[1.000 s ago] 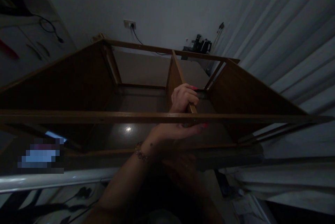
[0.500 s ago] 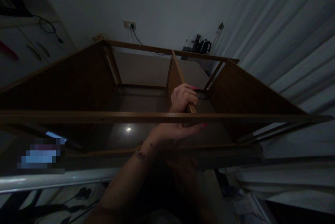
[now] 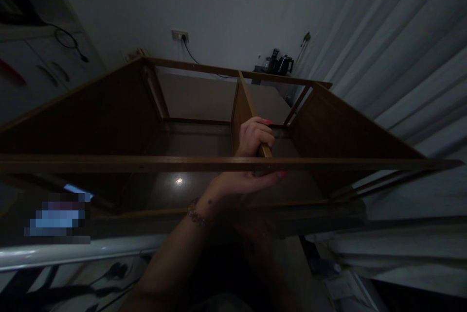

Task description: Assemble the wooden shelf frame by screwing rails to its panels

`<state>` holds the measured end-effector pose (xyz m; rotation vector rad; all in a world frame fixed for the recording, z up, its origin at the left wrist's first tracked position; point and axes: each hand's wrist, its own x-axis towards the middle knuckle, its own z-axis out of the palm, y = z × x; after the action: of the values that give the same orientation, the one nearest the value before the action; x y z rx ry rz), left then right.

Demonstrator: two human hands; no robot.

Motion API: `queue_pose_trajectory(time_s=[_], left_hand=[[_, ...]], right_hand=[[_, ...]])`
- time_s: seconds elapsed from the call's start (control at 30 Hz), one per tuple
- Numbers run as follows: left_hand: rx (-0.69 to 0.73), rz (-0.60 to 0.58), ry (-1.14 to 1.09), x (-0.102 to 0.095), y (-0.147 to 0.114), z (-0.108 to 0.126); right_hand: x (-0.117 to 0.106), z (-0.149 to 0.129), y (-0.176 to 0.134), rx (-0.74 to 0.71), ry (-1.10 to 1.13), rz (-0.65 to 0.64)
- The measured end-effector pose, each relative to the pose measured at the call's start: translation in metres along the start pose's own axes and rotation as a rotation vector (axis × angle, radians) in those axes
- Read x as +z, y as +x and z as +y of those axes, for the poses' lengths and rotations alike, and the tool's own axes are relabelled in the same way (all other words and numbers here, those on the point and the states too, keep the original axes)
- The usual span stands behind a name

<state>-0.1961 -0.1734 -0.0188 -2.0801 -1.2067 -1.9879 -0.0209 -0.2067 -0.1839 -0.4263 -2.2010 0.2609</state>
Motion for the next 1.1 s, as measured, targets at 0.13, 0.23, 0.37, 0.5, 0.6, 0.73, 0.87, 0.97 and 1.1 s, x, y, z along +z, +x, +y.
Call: queue_pose_trajectory(time_s=[0.13, 0.23, 0.37, 0.5, 0.6, 0.73, 0.87, 0.97, 1.1], left_hand=[[0.001, -0.022, 0.001, 0.0, -0.001, -0.002], [0.064, 0.006, -0.005, 0.001, -0.001, -0.003], [0.109, -0.025, 0.049, -0.002, -0.007, -0.001], [-0.064, -0.147, 0.173, -0.008, -0.03, -0.001], [-0.156, -0.185, 0.282, -0.008, -0.053, -0.005], [-0.296, -0.192, 0.417, -0.006, -0.073, -0.006], [-0.386, -0.206, 0.6, -0.005, -0.076, 0.003], [-0.506, -0.31, 0.728, -0.004, -0.073, 0.013], [-0.576, -0.39, 0.891, -0.004, -0.07, 0.024]], right_hand=[[-0.008, 0.004, 0.008, -0.076, 0.056, -0.062], [-0.016, 0.008, 0.012, -0.127, 0.046, -0.091], [-0.026, 0.013, 0.013, -0.155, -0.013, -0.172], [-0.029, 0.017, 0.012, -0.186, -0.048, -0.206], [-0.027, 0.018, 0.014, -0.207, -0.04, -0.144], [-0.024, 0.018, 0.019, -0.218, -0.03, -0.099], [-0.023, 0.018, 0.021, -0.229, -0.003, -0.102], [-0.023, 0.019, 0.022, -0.231, 0.015, -0.112], [-0.024, 0.02, 0.021, -0.241, -0.002, -0.132]])
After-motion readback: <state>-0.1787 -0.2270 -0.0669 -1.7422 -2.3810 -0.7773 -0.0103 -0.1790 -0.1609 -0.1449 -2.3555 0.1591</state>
